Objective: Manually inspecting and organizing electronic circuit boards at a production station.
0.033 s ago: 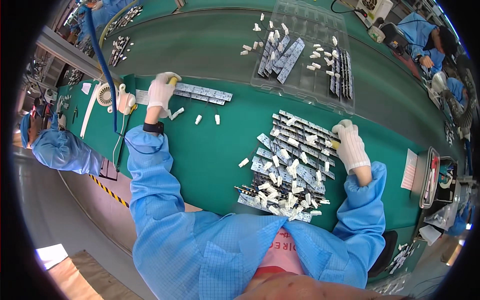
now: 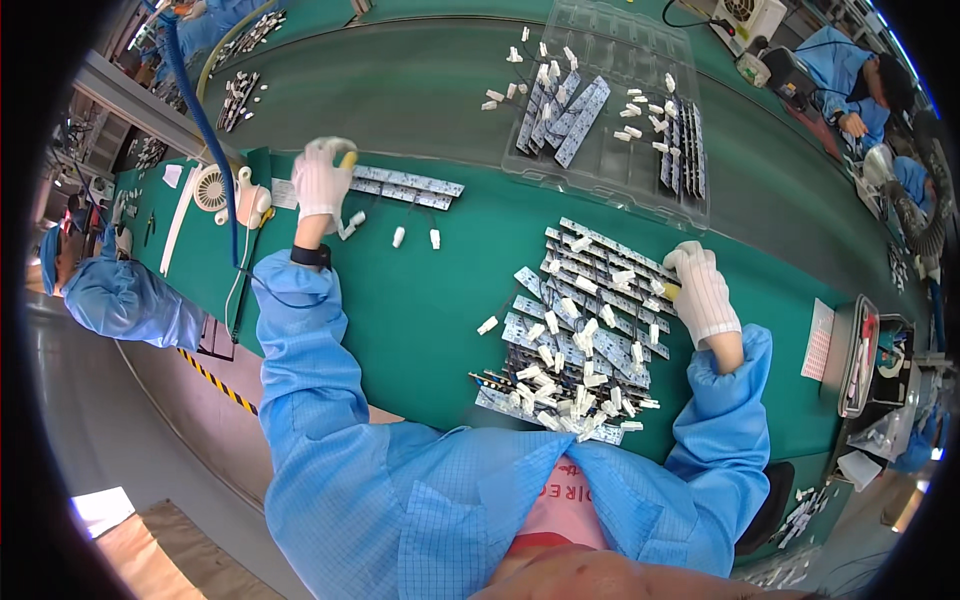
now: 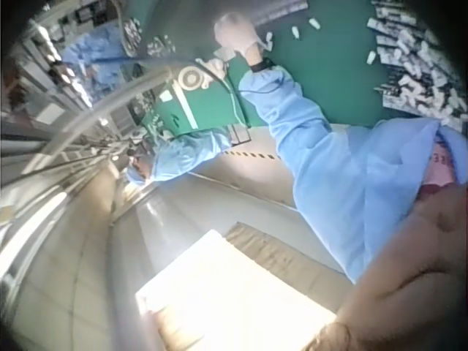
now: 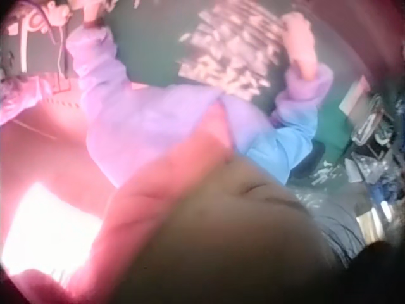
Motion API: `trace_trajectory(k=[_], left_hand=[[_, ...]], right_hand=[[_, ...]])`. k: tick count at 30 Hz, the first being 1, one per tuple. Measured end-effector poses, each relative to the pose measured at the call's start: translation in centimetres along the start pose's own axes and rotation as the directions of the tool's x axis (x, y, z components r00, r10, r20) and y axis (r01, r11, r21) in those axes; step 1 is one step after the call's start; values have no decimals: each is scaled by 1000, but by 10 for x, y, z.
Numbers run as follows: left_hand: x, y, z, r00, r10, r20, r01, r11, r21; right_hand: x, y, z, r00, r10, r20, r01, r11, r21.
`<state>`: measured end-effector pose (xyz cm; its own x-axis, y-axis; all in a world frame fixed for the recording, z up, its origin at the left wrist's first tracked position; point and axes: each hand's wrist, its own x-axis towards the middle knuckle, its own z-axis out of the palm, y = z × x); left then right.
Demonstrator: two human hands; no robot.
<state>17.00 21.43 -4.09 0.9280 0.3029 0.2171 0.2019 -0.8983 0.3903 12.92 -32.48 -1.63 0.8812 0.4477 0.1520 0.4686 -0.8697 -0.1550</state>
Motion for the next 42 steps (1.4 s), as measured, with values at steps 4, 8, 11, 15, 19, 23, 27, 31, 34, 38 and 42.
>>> trace_trajectory(k=[4,8,11,15,19,23,27,31,34,38,42], left_hand=[[-30,99,-14,854,391,-343,-419,908,-10],[-83,189,-41,849,524,64,-304,584,-753],[-105,213,-34,696,708,120,-61,225,-973],[-116,226,-43,744,668,17,-463,534,-708],[-112,217,-38,829,558,37,-398,635,-662],[-115,217,-43,829,555,68,-179,379,-908],[-126,220,-43,705,704,87,-163,280,-946],[-119,220,-34,779,537,324,-129,643,-755],[-110,220,-27,809,585,50,-543,778,-315],[-108,209,-20,804,594,-29,-508,660,-553],[-116,219,-37,742,641,196,9,282,-959]], right_hand=[[4,27,-8,962,188,198,-273,638,720],[1,-42,-78,947,316,66,-49,-63,997],[-10,-61,-81,913,353,-204,140,199,970],[-14,-57,-74,875,384,-295,164,338,927],[-9,-41,-64,889,263,-375,69,732,678],[-16,-41,-72,914,325,-242,233,66,970],[-16,-45,-75,927,332,-175,200,-43,979],[-9,-47,-72,924,365,-113,75,118,990],[-1,-34,-63,926,313,-211,-23,604,797],[-2,-30,-65,922,327,-206,-21,575,818],[-11,-38,-80,914,400,-72,73,14,997]])
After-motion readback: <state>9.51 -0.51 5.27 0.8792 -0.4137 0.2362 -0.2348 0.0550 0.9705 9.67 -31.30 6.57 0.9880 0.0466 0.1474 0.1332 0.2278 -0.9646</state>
